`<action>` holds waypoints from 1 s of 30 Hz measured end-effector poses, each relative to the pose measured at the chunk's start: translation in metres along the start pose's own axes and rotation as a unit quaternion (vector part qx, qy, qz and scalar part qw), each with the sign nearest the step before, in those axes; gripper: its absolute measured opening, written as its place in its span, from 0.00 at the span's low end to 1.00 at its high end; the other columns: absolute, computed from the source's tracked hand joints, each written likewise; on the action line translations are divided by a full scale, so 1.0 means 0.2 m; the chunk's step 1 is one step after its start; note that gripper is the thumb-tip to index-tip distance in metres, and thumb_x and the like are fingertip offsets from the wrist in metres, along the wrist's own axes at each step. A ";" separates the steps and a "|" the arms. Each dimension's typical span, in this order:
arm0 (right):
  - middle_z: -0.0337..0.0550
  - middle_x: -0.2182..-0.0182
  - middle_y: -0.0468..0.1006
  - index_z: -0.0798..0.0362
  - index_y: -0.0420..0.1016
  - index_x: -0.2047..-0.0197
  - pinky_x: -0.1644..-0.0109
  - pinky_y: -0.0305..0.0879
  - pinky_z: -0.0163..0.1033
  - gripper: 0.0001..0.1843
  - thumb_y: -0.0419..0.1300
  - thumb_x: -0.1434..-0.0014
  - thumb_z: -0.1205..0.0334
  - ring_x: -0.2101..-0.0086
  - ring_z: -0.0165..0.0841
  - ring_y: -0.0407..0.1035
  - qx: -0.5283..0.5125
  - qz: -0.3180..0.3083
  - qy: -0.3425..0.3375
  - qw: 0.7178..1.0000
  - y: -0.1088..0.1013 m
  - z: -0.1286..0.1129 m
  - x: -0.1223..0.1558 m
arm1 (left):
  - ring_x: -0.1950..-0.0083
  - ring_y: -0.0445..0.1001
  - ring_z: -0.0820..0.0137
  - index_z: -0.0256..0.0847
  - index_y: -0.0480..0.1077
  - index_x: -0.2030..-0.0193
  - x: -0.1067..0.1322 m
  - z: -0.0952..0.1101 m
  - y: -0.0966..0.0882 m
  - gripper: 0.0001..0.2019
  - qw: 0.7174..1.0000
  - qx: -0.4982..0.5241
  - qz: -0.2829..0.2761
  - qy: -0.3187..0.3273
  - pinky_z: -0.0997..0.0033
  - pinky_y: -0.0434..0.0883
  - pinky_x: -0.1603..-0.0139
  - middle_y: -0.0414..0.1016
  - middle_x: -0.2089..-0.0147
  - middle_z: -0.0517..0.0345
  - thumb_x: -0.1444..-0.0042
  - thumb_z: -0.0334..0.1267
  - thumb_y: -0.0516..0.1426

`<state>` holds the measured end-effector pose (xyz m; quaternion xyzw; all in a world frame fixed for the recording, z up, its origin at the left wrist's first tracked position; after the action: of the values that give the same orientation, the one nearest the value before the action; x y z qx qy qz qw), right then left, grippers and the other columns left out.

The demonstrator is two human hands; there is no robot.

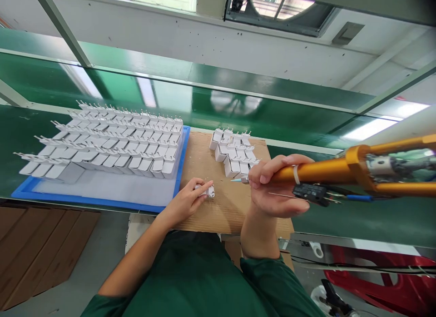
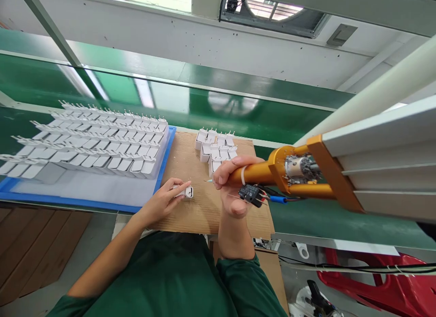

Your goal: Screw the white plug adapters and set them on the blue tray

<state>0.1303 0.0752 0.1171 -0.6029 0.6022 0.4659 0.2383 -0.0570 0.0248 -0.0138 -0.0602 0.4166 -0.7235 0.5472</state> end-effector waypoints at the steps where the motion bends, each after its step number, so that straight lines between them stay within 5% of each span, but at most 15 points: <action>1: 0.29 0.81 0.61 0.42 0.76 0.53 0.91 0.45 0.33 0.25 0.61 0.44 0.33 0.88 0.24 0.45 -0.003 0.001 0.001 1.000 0.00 0.00 0.00 | 0.47 0.74 0.65 0.47 0.63 0.29 0.00 0.00 0.00 0.23 1.000 0.004 0.000 0.001 0.62 0.77 0.44 0.69 0.47 0.48 0.29 0.36 0.50; 16: 0.29 0.80 0.61 0.45 0.73 0.55 0.89 0.50 0.32 0.27 0.61 0.44 0.31 0.87 0.23 0.48 0.000 0.014 0.020 1.000 -0.01 0.00 0.02 | 0.52 0.75 0.67 0.46 0.66 0.31 -0.01 0.05 0.01 0.23 0.998 0.044 0.006 -0.047 0.64 0.77 0.48 0.70 0.49 0.50 0.32 0.35 0.54; 25: 0.30 0.80 0.63 0.44 0.76 0.51 0.90 0.48 0.35 0.27 0.64 0.45 0.34 0.87 0.25 0.48 -0.027 -0.002 0.014 1.000 -0.02 0.01 0.01 | 0.47 0.72 0.65 0.42 0.70 0.34 0.03 0.06 0.19 0.23 0.982 0.062 0.146 -0.099 0.61 0.73 0.42 0.68 0.49 0.49 0.34 0.29 0.50; 30: 0.31 0.81 0.62 0.41 0.75 0.53 0.90 0.47 0.37 0.28 0.63 0.47 0.30 0.87 0.27 0.47 0.002 0.008 0.032 0.999 -0.03 0.02 0.01 | 0.45 0.71 0.65 0.45 0.72 0.36 0.03 0.06 0.23 0.23 0.976 0.087 0.153 -0.128 0.61 0.71 0.41 0.70 0.47 0.50 0.34 0.29 0.49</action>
<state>0.1354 0.0781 0.1113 -0.6119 0.6154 0.4472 0.2167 -0.0186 0.0110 -0.0393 -0.0404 0.2826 -0.6510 0.7034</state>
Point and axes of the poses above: each hand's wrist, its own x-axis away from the middle knuckle, its own y-axis out of the palm, z = x × y, the point moved 2 cm from there along -x, towards the middle knuckle
